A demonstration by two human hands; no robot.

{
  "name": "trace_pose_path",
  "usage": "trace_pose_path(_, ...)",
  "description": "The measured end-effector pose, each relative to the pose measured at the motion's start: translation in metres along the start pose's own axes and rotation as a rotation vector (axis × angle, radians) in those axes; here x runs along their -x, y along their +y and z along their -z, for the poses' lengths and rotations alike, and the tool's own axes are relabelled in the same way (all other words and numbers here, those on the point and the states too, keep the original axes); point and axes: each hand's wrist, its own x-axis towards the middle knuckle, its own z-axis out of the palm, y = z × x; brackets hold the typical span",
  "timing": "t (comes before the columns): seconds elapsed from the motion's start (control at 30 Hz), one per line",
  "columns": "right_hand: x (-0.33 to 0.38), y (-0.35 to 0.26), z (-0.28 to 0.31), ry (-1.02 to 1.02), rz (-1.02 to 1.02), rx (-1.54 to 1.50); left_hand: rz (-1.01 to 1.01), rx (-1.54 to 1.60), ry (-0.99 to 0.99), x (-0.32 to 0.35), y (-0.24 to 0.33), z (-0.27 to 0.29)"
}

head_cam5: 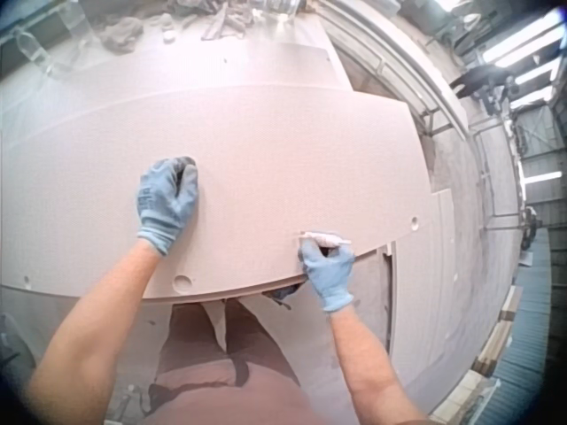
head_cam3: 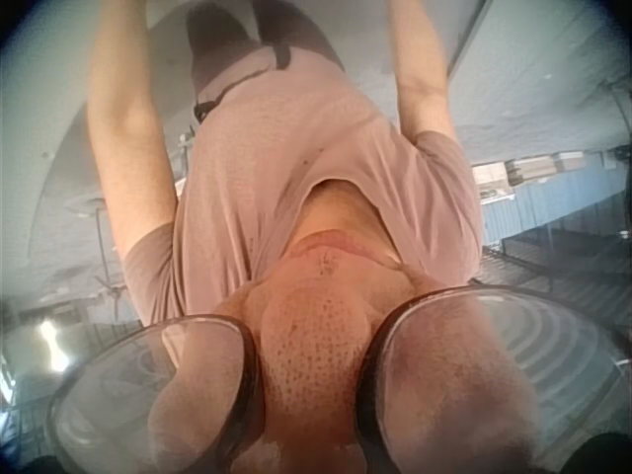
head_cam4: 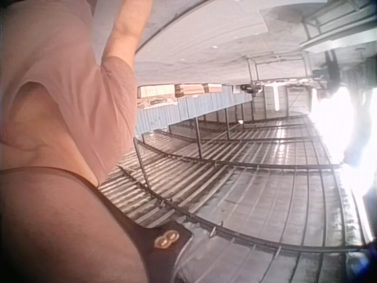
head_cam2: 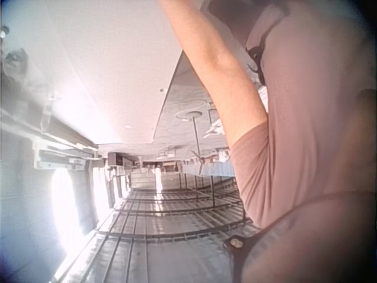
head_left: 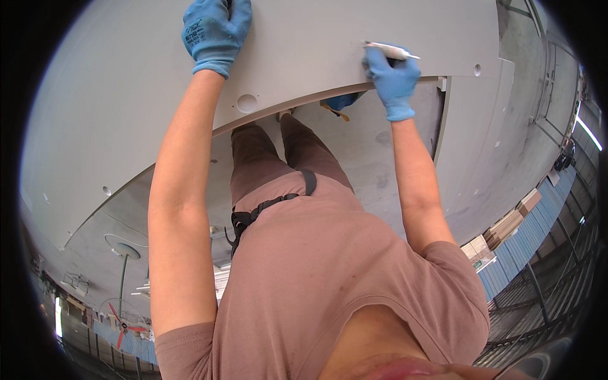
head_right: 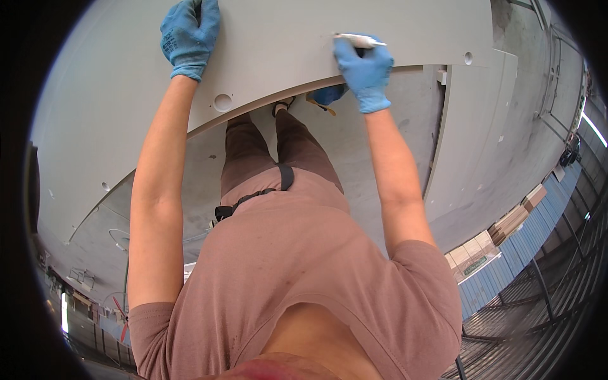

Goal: The person wipes a large white panel with a cloth, then applies a white adhesive from a tube along the panel's edge. They continue wiping the panel surface and reapply adhesive to the same edge area.

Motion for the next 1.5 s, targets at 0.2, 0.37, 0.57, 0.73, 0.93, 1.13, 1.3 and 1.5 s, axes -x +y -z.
trace_pose_path(0.2,-0.003,-0.009,0.024,0.145,-0.055,-0.172,0.037,-0.036,-0.011,0.002,0.004,0.000)
trace_pose_path(0.37,-0.001,-0.009,0.018,0.021,-0.090,-0.164,-0.002,-0.051,-0.029,-0.001,0.001,0.001)
trace_pose_path(0.57,0.007,-0.012,0.012,-0.030,-0.107,-0.169,-0.028,-0.027,0.016,0.000,-0.001,-0.002)
trace_pose_path(0.73,0.007,-0.016,0.012,-0.080,-0.214,-0.191,-0.015,-0.024,0.005,0.000,0.002,0.000)
trace_pose_path(0.93,0.003,-0.019,0.009,-0.101,-0.223,-0.160,-0.028,-0.004,0.013,-0.001,0.002,0.001)
trace_pose_path(1.13,-0.004,-0.017,0.008,-0.144,-0.191,-0.163,-0.021,-0.015,0.001,0.000,0.000,0.000)
trace_pose_path(1.3,-0.016,-0.015,0.009,-0.222,-0.115,-0.095,-0.014,-0.010,0.004,0.001,0.000,0.000)
trace_pose_path(1.5,-0.021,-0.016,-0.001,-0.207,-0.104,-0.039,-0.019,0.009,0.019,-0.001,0.001,0.001)
